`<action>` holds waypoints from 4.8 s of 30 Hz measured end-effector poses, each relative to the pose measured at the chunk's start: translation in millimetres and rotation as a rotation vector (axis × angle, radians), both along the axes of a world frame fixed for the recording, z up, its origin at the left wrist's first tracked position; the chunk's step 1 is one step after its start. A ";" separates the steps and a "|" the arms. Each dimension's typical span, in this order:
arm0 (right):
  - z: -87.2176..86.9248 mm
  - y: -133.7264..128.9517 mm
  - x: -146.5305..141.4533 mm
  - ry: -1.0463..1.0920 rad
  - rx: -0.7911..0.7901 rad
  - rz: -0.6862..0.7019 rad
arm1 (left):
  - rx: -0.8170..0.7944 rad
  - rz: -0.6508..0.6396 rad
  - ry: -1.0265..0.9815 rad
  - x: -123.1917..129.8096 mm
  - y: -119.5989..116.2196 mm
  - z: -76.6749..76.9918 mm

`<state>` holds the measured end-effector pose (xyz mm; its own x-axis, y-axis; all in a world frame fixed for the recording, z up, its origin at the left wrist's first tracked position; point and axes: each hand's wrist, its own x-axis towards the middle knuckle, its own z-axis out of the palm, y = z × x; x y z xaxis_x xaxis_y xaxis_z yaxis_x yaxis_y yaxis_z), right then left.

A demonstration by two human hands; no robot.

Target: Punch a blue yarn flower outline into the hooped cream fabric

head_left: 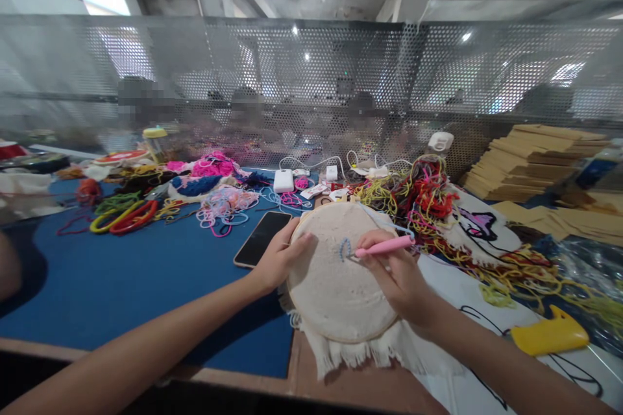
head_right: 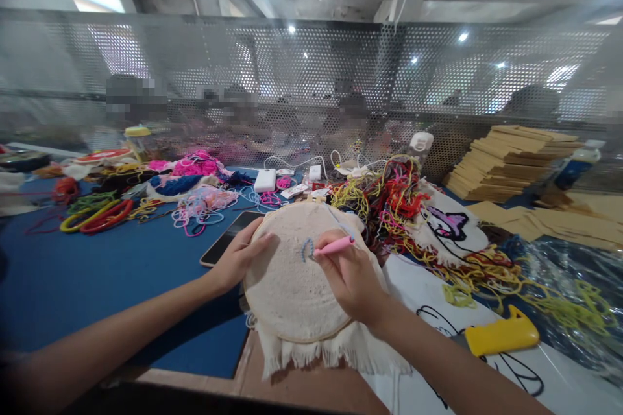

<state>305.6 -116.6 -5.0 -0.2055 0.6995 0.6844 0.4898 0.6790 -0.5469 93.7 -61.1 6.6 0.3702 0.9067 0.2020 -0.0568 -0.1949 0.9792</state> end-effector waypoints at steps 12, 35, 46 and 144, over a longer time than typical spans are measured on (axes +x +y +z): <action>0.2 2.0 -2.5 -0.139 0.011 -0.021 | 0.058 0.007 0.015 -1.6 -4.1 2.7; 1.1 -1.1 -3.7 0.327 -0.249 0.101 | -0.015 0.014 -0.006 -1.0 4.7 -7.2; 1.9 -2.4 -3.3 0.299 -0.207 0.062 | 0.011 0.029 0.007 -2.0 4.9 -7.1; 7.3 -6.0 -5.6 0.306 -0.345 0.077 | 0.042 0.049 0.035 -2.2 4.9 -8.7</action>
